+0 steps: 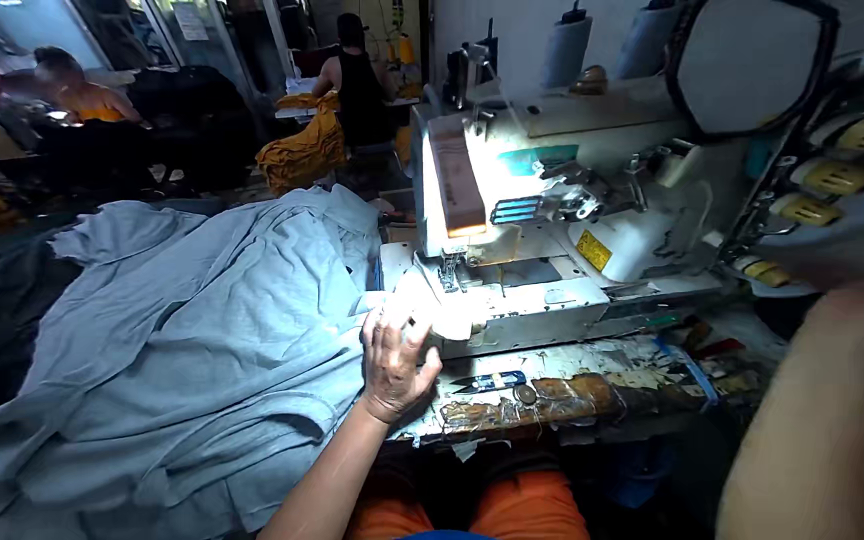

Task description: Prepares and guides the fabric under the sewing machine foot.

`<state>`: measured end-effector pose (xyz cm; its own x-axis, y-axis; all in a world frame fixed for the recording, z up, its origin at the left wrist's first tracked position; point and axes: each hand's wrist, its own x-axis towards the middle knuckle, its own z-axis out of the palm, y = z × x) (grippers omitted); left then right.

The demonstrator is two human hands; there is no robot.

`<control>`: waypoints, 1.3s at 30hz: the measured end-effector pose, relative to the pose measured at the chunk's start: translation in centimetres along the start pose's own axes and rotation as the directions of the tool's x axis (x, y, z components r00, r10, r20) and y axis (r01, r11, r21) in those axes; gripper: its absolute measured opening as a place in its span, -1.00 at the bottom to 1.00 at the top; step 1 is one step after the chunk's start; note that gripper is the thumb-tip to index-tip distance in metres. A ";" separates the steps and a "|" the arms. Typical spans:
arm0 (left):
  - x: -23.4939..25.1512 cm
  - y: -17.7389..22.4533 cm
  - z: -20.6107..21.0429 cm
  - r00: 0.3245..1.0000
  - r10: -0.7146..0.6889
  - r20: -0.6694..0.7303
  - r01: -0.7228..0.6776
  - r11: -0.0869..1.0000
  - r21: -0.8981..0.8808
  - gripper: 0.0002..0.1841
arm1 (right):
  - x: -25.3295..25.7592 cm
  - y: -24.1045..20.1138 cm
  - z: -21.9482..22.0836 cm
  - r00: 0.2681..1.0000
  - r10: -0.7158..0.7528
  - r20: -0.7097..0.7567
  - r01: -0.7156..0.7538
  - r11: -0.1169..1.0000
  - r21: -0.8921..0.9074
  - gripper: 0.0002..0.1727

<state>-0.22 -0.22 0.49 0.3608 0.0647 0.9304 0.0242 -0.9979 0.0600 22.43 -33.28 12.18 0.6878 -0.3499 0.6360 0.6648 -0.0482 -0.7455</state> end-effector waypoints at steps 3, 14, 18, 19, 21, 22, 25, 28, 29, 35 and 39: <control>4.3 0.9 -2.5 0.947 -0.231 0.223 0.203 0.969 0.139 -0.53 | -13.8 -0.7 0.8 0.916 -0.139 0.377 0.110 0.989 0.097 -0.76; 14.8 -6.4 4.0 0.710 -0.409 0.573 0.119 0.872 0.475 -0.73 | -22.2 2.5 5.5 0.276 -0.245 0.929 0.484 0.871 0.087 -0.66; 10.9 -9.5 0.9 0.961 -0.212 0.177 0.163 0.952 0.258 -0.74 | -22.4 3.5 4.5 0.439 -0.416 0.796 0.390 0.887 0.249 -0.76; 8.8 -9.1 -0.8 0.982 -0.163 0.092 0.143 0.970 0.196 -0.71 | -22.5 3.1 4.6 0.535 -0.438 0.722 0.368 0.891 0.268 -0.76; 5.1 -8.1 -2.9 0.988 -0.142 -0.064 0.148 0.984 0.100 -0.70 | -21.4 1.3 5.4 0.601 -0.449 0.661 0.380 0.888 0.258 -0.64; 3.6 -7.6 -3.2 0.982 -0.148 -0.115 0.155 0.986 0.058 -0.69 | -20.5 0.0 5.9 0.584 -0.452 0.675 0.401 0.883 0.244 -0.52; 1.3 -6.5 -3.0 0.959 -0.227 -0.169 0.231 0.973 0.002 -0.61 | -18.9 -3.8 8.5 0.517 -0.467 0.718 0.547 0.825 0.143 -0.47; 1.6 -6.1 -2.6 0.955 -0.227 -0.193 0.227 0.974 -0.021 -0.66 | -18.7 -6.8 12.3 0.457 -0.477 0.751 0.708 0.706 0.018 -0.63; 1.7 -6.1 -2.6 0.956 -0.205 -0.212 0.205 0.979 -0.022 -0.67 | -19.0 -7.4 13.8 0.429 -0.456 0.780 0.727 0.686 0.001 -0.69; 3.6 -6.4 -7.1 0.988 -0.105 -0.116 0.084 0.981 -0.175 -0.88 | -19.3 -6.9 14.5 0.381 -0.511 0.771 0.683 0.717 0.138 -0.67; 3.5 -3.8 -18.3 0.833 -0.250 0.493 0.213 0.968 0.131 -0.40 | -18.2 -3.4 7.0 0.301 -0.368 0.880 0.585 0.800 0.135 -0.61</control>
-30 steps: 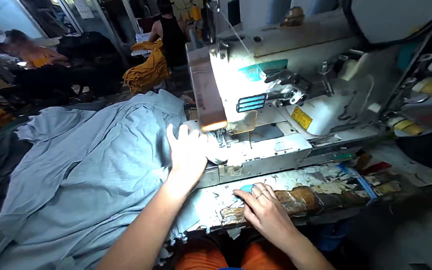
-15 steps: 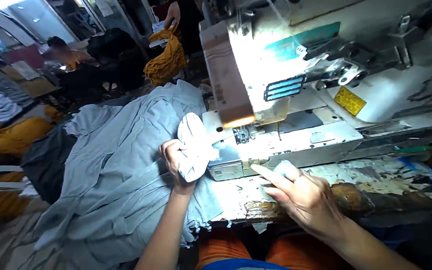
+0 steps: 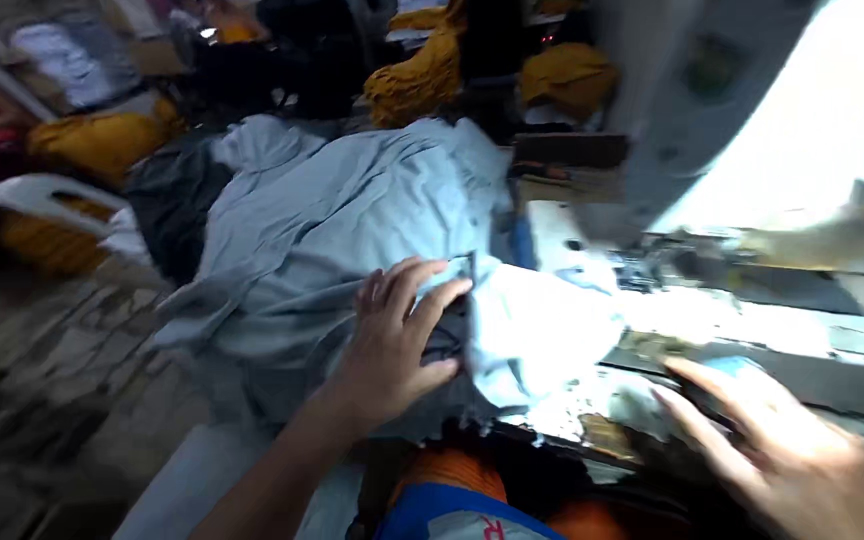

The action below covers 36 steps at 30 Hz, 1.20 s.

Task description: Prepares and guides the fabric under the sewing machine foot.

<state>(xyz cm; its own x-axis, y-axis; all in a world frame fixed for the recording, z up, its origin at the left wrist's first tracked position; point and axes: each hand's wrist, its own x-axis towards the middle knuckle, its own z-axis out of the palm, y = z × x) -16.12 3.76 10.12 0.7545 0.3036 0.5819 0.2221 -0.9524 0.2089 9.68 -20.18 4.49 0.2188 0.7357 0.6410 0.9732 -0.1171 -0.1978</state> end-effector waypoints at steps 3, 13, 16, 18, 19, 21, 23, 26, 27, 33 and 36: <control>-6.8 -1.9 -3.8 0.980 -0.181 0.080 0.164 0.969 0.187 -0.58 | -4.1 3.2 0.9 0.962 0.068 0.263 -0.077 0.997 0.021 -0.58; -11.5 -7.9 -9.7 0.855 -0.413 -0.313 0.505 0.798 0.328 -0.57 | 1.9 -5.1 4.9 0.957 -0.289 0.029 0.259 0.894 0.366 -0.67; -12.6 -13.0 -11.1 0.693 -0.670 -0.266 0.721 0.649 0.244 -0.71 | 0.7 -6.4 6.1 0.935 -0.296 0.193 0.206 0.901 0.383 -0.62; -10.9 -13.4 -13.6 0.646 -0.692 -0.322 0.734 0.679 0.014 -0.77 | 0.7 -7.0 5.3 0.958 -0.243 0.154 0.150 0.878 0.454 -0.64; -9.2 -10.9 -14.4 0.661 -0.679 -0.321 0.676 0.723 -0.139 -0.81 | 0.8 -7.4 4.8 0.977 -0.193 0.086 0.121 0.844 0.522 -0.65; -5.8 -2.7 -14.5 0.844 -0.514 -0.153 0.407 0.800 -0.441 -0.87 | 1.5 -8.2 4.4 0.991 -0.112 0.076 0.012 0.631 0.776 -0.60; -3.4 3.0 -12.8 0.983 0.031 0.182 0.100 0.737 -0.668 -0.75 | 2.9 -9.2 4.3 0.964 -0.072 0.256 -0.251 0.072 0.965 -0.36; -1.9 4.8 -7.3 0.945 0.268 0.185 -0.037 0.653 -0.756 -0.61 | 5.0 -10.1 1.8 0.802 0.186 0.568 -0.519 -0.252 0.816 -0.36; -1.8 4.6 -5.6 0.975 0.180 0.130 -0.018 0.647 -0.763 -0.66 | 6.0 -10.1 0.8 0.730 0.264 0.631 -0.603 -0.186 0.776 -0.52; 1.4 7.0 4.4 0.972 0.019 0.233 0.147 0.724 -0.674 -0.50 | 1.0 -5.9 0.3 0.768 0.257 0.587 -0.571 -0.143 0.809 -0.75; 2.8 9.6 8.5 0.935 0.153 0.320 0.084 0.781 -0.619 -0.65 | -1.8 -4.0 -1.2 0.718 0.440 0.538 -0.567 -0.077 0.820 -0.52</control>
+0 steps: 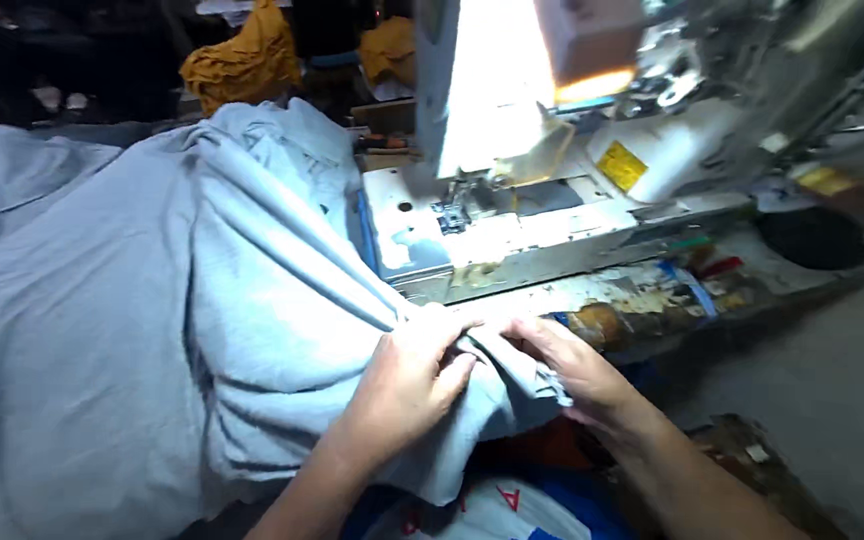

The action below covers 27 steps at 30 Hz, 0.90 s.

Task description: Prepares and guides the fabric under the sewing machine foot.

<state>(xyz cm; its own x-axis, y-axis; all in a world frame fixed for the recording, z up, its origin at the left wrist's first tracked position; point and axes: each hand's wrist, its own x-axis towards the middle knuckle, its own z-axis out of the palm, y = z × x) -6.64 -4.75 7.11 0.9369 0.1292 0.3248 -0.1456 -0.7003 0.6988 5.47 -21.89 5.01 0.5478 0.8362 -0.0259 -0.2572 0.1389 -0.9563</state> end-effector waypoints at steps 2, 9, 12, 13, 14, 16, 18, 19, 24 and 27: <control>1.2 0.2 1.8 0.999 0.049 -0.011 -0.049 0.999 -0.007 -0.75 | -1.7 0.8 -2.0 0.997 0.009 -0.076 -0.007 1.000 0.020 -0.37; 4.0 0.7 5.3 0.996 0.067 -0.061 -0.068 0.997 -0.018 -0.79 | -4.2 3.4 -5.7 0.988 -0.129 -0.087 0.126 0.991 -0.044 -0.91; 3.6 0.4 6.1 0.973 0.075 -0.216 -0.092 0.993 -0.068 -0.66 | -3.1 3.6 -4.6 0.982 -0.152 -0.114 0.159 0.986 0.055 -0.89; 2.9 0.6 6.3 0.962 0.043 -0.269 -0.088 0.984 -0.155 -0.70 | -2.7 3.7 -4.1 0.978 -0.170 -0.117 0.183 0.977 0.112 -0.86; 1.9 1.1 6.7 0.958 -0.027 -0.285 -0.052 0.962 -0.267 -0.76 | -2.3 3.9 -3.6 0.974 -0.197 -0.113 0.214 0.963 0.163 -0.87; -0.2 1.8 7.4 0.966 -0.185 -0.183 0.081 0.883 -0.462 -0.79 | -1.8 4.2 -2.8 0.969 -0.235 -0.080 0.247 0.944 0.218 -0.89; -1.2 1.6 7.9 0.950 -0.280 -0.138 0.169 0.833 -0.526 -0.85 | -1.7 4.2 -2.3 0.975 -0.221 -0.040 0.224 0.954 0.199 -0.68; -1.2 1.5 7.8 0.938 -0.313 -0.151 0.183 0.813 -0.552 -0.93 | -1.6 4.1 -2.2 0.978 -0.207 -0.035 0.210 0.960 0.188 -0.66; -0.9 1.7 5.9 0.895 -0.444 -0.046 0.263 0.607 -0.750 -0.89 | -2.1 4.4 -2.2 0.968 -0.235 -0.092 0.239 0.971 0.033 -0.88; -1.0 1.6 5.9 0.903 -0.430 0.004 0.267 0.552 -0.790 -0.91 | -2.0 4.5 -1.7 0.934 -0.337 -0.118 0.320 0.937 -0.143 -0.68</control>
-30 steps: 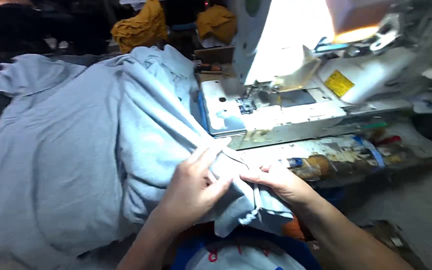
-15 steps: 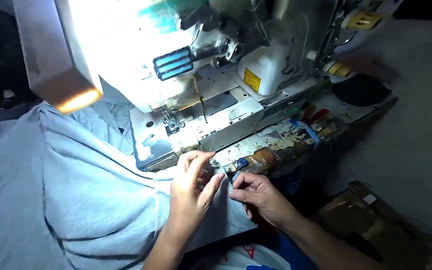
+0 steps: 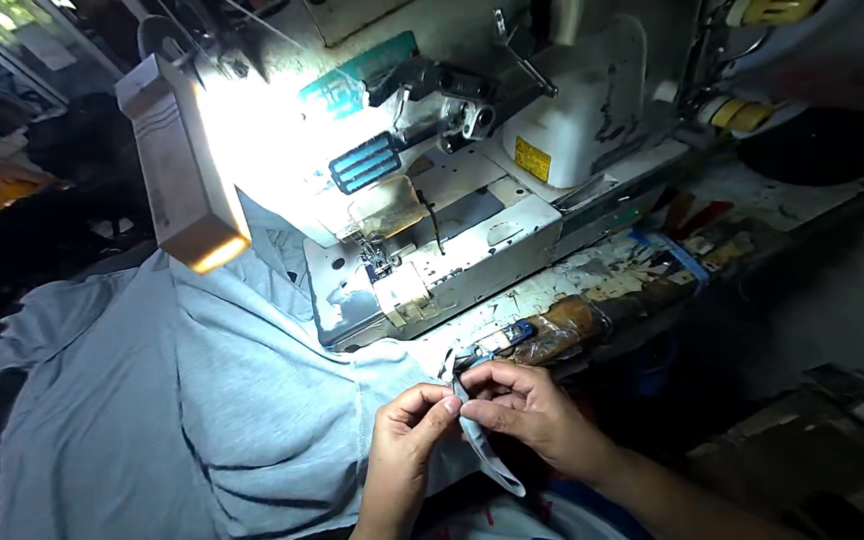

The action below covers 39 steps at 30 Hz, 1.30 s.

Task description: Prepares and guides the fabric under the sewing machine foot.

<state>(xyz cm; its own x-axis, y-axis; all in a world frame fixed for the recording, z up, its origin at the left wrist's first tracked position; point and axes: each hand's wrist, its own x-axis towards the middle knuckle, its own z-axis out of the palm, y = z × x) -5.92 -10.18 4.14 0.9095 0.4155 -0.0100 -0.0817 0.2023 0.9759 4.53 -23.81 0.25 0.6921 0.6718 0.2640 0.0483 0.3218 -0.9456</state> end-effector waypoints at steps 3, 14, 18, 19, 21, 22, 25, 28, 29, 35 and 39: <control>0.1 -0.2 -0.5 0.998 0.055 0.015 -0.055 0.998 0.005 -0.95 | 0.1 -0.2 0.7 0.994 -0.111 -0.021 0.105 0.975 -0.197 -0.64; -0.7 -0.6 -1.3 0.997 -0.072 0.042 0.074 0.996 -0.049 -0.85 | 0.2 1.3 1.2 0.974 -0.120 -0.191 0.079 0.974 -0.211 -0.91; -1.3 -1.3 -1.1 1.000 -0.023 0.009 0.022 0.996 0.086 -0.94 | -0.3 1.7 1.2 0.980 -0.098 -0.174 0.076 0.989 -0.127 -0.93; -1.2 -1.4 -0.9 0.999 0.034 -0.004 -0.033 0.987 0.156 -0.91 | -0.4 1.5 1.4 0.977 -0.136 -0.163 0.109 0.980 -0.164 -0.93; -0.7 -1.3 -0.3 0.989 0.149 -0.016 -0.137 0.943 0.303 -0.89 | -0.4 1.3 1.5 0.962 -0.229 -0.147 0.185 0.947 -0.263 -0.92; -0.5 -1.2 -0.2 0.984 0.179 -0.025 -0.159 0.924 0.347 -0.93 | -0.3 1.2 1.3 0.954 -0.269 -0.136 0.217 0.926 -0.308 -0.93; -0.6 -0.8 -0.3 0.989 0.147 -0.014 -0.135 0.937 0.323 -0.93 | -0.2 1.4 0.2 0.946 -0.298 -0.129 0.244 0.915 -0.320 -0.93; -1.3 -0.5 -1.0 0.999 0.052 -0.006 -0.049 0.979 0.198 -0.87 | -0.2 1.7 -0.9 0.976 -0.144 -0.163 0.125 0.985 -0.119 -0.89; -1.5 -0.5 -1.1 1.000 0.024 -0.006 -0.023 0.985 0.172 -0.85 | -0.3 1.5 -0.8 0.989 -0.093 -0.114 0.084 0.993 -0.084 -0.88; -1.8 3.3 -3.4 0.994 0.108 -0.007 -0.105 0.943 -0.316 -0.94 | 0.2 2.2 1.0 0.981 -0.140 -0.137 0.045 0.840 -0.540 -0.51; -4.2 5.2 -7.1 0.980 0.192 0.056 -0.143 0.871 -0.469 -0.86 | 0.4 0.8 0.6 0.987 0.146 0.064 -0.153 0.981 0.121 -0.85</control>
<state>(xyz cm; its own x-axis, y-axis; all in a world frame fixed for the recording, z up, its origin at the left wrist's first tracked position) -13.07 -4.57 7.68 0.8985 0.3959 0.1897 -0.3930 0.5329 0.7494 4.40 -22.91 -0.31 0.6445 0.7526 0.1350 -0.1451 0.2937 -0.9448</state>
